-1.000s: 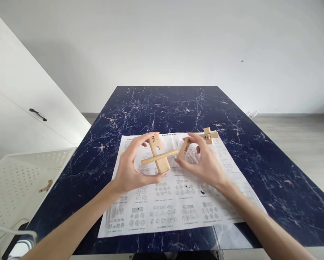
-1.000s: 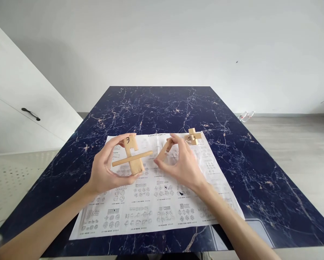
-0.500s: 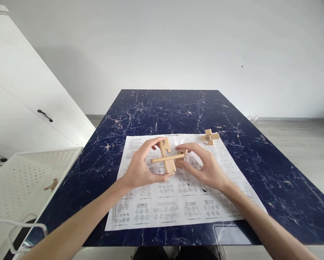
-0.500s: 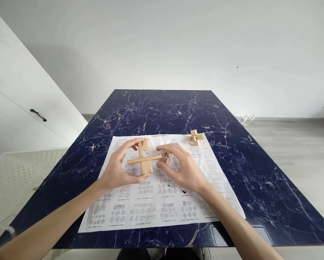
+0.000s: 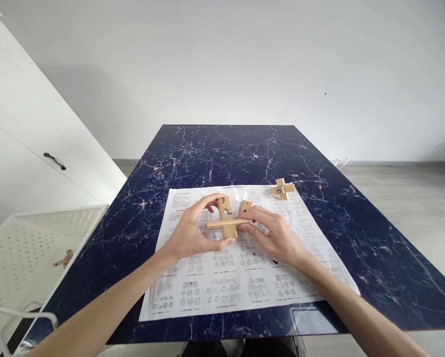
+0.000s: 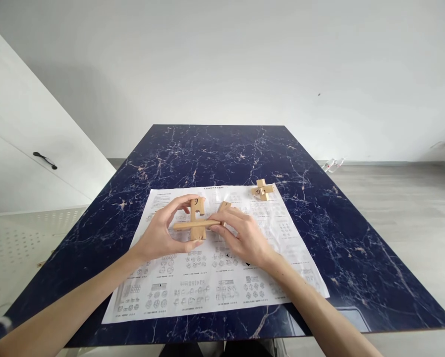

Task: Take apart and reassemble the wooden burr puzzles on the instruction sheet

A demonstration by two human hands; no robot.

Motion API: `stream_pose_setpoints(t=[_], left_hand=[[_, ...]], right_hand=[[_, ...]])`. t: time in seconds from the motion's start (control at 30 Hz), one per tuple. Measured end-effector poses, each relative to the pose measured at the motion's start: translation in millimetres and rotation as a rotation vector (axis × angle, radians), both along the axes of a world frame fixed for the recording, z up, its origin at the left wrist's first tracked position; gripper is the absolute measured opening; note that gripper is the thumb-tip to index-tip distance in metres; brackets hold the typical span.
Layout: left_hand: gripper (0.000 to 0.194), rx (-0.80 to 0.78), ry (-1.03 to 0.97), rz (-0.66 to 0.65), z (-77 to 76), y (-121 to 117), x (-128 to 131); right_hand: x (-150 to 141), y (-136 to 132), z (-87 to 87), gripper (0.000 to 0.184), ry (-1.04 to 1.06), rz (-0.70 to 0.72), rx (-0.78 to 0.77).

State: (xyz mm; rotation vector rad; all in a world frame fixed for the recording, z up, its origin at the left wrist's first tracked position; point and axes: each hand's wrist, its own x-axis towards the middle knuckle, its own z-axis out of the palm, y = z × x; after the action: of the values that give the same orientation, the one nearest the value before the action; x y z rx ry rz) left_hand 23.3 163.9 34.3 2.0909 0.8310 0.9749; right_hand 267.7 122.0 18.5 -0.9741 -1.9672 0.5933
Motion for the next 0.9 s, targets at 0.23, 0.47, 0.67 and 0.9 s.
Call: stream_pose_setpoints(t=[0.23, 0.47, 0.67, 0.9], left_hand=[[0.083, 0.016, -0.002, 0.023, 0.0, 5.7, -2.7], [0.081, -0.014, 0.019, 0.004, 0.9, 6.5, -4.5], [0.078, -0.067, -0.01, 0.0, -2.5, 8.4, -7.5], [0.076, -0.089, -0.002, 0.001, -2.8, 9.3, -7.1]], right_hand=[[-0.5, -0.8, -0.6, 0.018, 0.016, 0.036, 0.007], [0.0, -1.9, 0.5, 0.02, 0.029, 0.063, 0.009], [-2.5, -4.9, -0.8, 0.018, 0.024, 0.072, 0.003], [-3.1, -4.4, -0.5, 0.018, 0.026, 0.066, -0.077]])
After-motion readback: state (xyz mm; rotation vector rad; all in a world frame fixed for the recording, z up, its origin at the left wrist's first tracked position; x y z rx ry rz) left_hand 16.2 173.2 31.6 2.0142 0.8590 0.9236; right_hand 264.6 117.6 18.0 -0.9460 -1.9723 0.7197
